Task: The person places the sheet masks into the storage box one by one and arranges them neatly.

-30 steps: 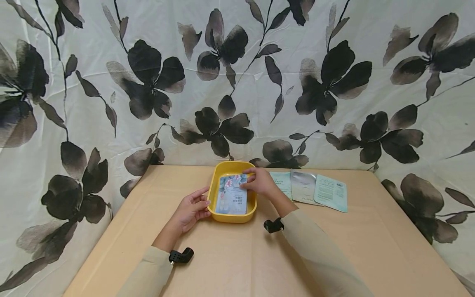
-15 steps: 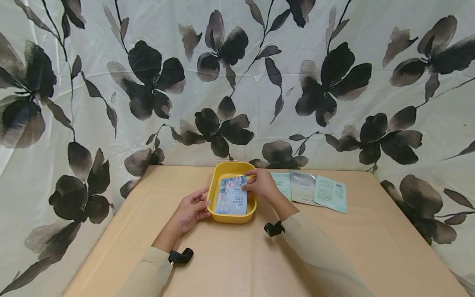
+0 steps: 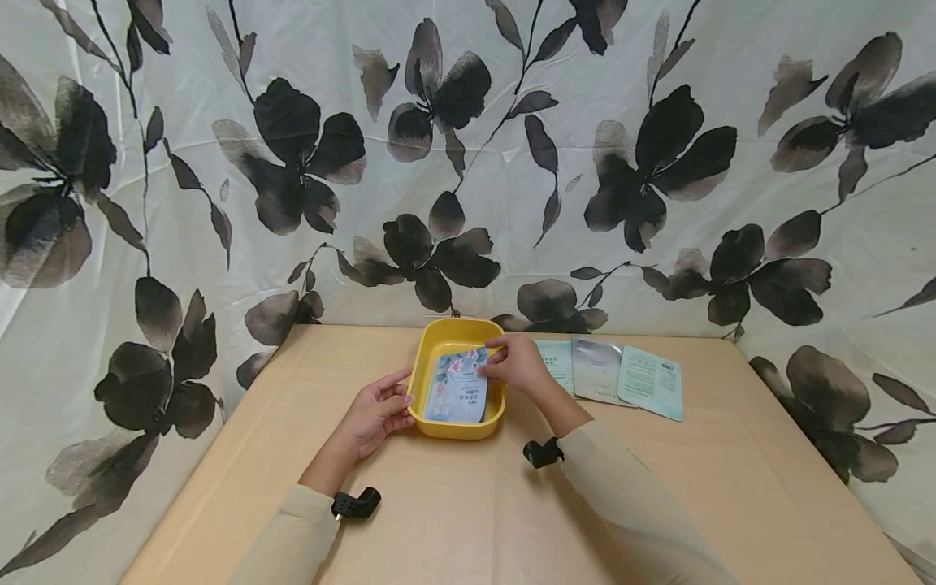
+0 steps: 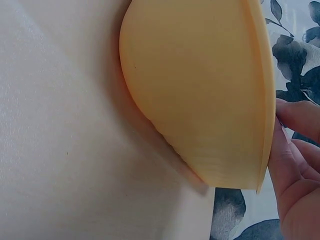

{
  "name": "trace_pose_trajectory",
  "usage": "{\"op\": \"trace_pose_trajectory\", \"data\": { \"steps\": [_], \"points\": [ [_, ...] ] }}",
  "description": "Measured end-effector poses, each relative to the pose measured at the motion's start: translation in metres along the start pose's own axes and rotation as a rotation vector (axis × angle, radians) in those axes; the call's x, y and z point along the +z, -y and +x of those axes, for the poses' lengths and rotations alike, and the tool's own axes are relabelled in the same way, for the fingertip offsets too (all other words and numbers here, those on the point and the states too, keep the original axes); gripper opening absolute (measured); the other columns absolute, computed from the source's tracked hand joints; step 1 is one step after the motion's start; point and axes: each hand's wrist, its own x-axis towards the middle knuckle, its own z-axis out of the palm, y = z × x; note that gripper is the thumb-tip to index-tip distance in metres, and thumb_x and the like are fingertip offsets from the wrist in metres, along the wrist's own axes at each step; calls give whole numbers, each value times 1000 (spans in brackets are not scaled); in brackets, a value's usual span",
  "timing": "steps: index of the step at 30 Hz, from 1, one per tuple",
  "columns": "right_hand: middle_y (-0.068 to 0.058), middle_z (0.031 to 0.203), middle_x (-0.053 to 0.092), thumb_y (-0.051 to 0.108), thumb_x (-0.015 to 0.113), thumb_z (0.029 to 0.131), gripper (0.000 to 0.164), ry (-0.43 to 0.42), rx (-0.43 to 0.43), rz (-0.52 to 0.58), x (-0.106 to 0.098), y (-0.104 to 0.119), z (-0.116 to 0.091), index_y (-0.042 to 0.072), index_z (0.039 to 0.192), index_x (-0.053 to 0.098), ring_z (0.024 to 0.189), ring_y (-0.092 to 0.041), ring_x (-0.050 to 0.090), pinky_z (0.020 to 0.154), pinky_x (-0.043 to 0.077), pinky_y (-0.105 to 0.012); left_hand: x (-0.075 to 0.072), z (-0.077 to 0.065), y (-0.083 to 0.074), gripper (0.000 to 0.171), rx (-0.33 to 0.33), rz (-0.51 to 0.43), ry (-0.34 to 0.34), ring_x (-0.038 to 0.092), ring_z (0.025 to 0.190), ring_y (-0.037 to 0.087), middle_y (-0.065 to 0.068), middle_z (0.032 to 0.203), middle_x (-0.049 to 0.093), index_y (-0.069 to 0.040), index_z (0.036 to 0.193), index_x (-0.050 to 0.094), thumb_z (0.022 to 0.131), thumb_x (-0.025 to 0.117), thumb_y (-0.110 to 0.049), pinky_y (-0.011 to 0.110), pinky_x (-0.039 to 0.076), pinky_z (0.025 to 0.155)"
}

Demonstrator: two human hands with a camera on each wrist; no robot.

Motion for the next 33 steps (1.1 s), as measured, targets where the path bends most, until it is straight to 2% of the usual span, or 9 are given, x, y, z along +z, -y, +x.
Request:
{"op": "trace_pose_trajectory", "data": {
  "steps": [5, 11, 18, 24, 33],
  "points": [
    [-11, 93, 67, 5, 85, 82, 55, -8, -13, -20, 0, 0, 0, 2, 134, 66, 77, -21, 67, 73, 64, -27, 0, 1, 0, 65, 3, -3, 8, 65, 70, 13, 2, 104, 51, -11, 157, 40, 98, 63, 2, 28, 64, 73],
    [-10, 94, 70, 5, 85, 81, 45, -22, -23, -52, 1, 0, 3, 1, 124, 71, 77, -19, 70, 74, 64, -27, -1, 2, 0, 67, 9, -4, 23, 65, 72, 14, 2, 106, 50, -9, 158, 38, 97, 66, -1, 27, 64, 73],
    [-11, 95, 68, 5, 82, 85, 39, -33, -12, -74, -3, 4, -4, -1, 122, 71, 79, -20, 70, 76, 64, -29, -1, 2, 0, 67, 5, 1, 16, 64, 72, 14, 2, 105, 51, -8, 158, 38, 97, 65, 1, 28, 64, 73],
    [-10, 94, 70, 10, 84, 84, 37, -45, -32, 11, -12, -2, -22, 0, 118, 73, 76, -19, 71, 74, 65, -30, -2, -1, -2, 66, -3, 9, 12, 64, 71, 14, 2, 104, 51, -10, 158, 39, 98, 63, 2, 28, 64, 73],
    [-8, 98, 77, 18, 85, 84, 40, -56, -25, 149, -21, -24, -50, 3, 119, 73, 84, -19, 75, 78, 65, -32, -4, -4, -3, 64, -13, 23, 16, 64, 71, 13, 2, 104, 52, -12, 157, 41, 98, 61, 3, 28, 64, 72]
  ]
}}
